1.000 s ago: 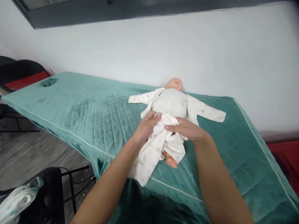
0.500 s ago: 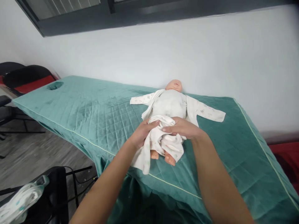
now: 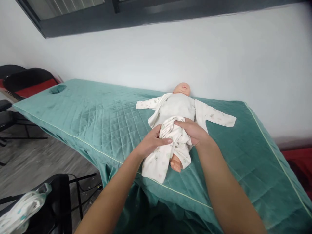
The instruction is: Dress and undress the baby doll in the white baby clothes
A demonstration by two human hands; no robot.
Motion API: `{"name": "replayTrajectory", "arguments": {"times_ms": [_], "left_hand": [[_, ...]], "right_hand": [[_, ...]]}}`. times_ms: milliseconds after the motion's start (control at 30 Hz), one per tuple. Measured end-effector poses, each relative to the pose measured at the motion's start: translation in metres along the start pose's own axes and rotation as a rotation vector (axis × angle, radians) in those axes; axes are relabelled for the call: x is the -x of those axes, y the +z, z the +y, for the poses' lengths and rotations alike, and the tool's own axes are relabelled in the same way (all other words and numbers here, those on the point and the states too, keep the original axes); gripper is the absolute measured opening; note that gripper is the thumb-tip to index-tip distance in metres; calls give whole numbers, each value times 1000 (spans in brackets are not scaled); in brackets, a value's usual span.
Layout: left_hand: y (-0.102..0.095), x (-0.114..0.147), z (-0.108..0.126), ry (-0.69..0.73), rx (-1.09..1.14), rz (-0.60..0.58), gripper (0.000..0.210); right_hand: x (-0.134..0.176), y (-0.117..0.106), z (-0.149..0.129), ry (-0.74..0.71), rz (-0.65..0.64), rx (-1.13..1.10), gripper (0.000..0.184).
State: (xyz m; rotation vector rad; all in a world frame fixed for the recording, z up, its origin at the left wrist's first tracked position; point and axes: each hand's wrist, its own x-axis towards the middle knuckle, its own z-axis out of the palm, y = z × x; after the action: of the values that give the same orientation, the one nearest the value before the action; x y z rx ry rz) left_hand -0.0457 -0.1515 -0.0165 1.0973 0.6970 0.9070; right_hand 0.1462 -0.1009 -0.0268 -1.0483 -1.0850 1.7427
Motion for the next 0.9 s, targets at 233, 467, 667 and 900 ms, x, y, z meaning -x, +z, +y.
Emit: {"name": "replayTrajectory", "arguments": {"times_ms": [233, 467, 667, 900], "left_hand": [[1, -4, -9, 43, 139, 194, 47], [0, -3, -16, 83, 292, 224, 44], [0, -2, -17, 54, 106, 197, 49], [0, 7, 6, -50, -242, 41, 46]], "right_hand": [[14, 14, -12, -76, -110, 250, 47], [25, 21, -24, -73, -387, 562, 46], [18, 14, -12, -17, -201, 280, 42], [15, 13, -10, -46, -159, 178, 22]]}}
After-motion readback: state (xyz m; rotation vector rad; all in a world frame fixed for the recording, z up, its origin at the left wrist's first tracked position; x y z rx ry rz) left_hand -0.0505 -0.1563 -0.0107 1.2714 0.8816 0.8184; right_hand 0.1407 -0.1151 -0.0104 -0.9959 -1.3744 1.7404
